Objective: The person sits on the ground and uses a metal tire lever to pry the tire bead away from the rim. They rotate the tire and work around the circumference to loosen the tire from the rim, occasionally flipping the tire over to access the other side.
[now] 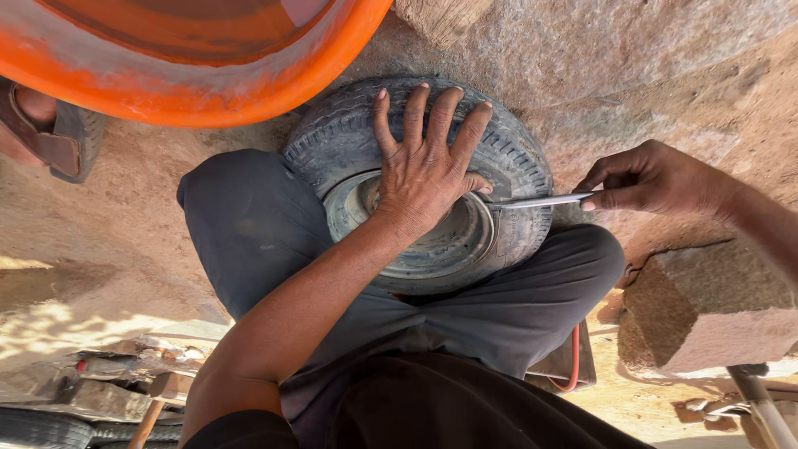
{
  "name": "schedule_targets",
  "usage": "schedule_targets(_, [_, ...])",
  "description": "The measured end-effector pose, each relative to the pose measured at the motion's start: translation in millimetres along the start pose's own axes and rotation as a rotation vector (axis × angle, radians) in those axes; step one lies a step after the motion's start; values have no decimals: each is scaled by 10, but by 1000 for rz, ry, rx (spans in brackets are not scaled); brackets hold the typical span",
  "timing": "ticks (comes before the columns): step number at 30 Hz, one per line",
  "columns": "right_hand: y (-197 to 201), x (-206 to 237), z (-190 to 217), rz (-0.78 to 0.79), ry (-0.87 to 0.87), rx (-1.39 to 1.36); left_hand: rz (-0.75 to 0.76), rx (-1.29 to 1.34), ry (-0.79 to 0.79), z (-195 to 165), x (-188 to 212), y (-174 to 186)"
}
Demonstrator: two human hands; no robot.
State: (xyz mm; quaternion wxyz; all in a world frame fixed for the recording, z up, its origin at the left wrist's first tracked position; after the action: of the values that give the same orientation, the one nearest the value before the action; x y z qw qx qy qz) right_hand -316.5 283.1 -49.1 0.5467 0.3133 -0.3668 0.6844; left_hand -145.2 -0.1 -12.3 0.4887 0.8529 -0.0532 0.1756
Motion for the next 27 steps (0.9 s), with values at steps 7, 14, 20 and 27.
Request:
schedule_targets(7, [-378, 579, 455, -175, -392, 112, -14, -24, -24, 19, -11, 53])
schedule_targets(14, [-127, 98, 375, -61, -163, -115, -4, -44, 0, 30, 19, -37])
schedule_targets(20, [-495, 522, 503, -193, -381, -16, -10, -54, -7, 31, 14, -11])
schedule_targets(27, [-1453, 135, 208, -469, -166, -134, -16, 26, -41, 49, 34, 63])
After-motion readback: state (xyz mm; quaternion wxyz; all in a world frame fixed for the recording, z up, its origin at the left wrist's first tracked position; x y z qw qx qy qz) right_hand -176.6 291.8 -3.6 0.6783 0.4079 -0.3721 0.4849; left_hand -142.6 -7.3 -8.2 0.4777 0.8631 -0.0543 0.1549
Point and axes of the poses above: each hand's wrist, its own x-axis away from the middle knuckle, its own y-axis out of the back of the hand, z = x × y, the point moved 1 cm from there along -x, towards the middle knuckle, and after that the axes turned 4 degrees about -z, right-handed, at the moved point
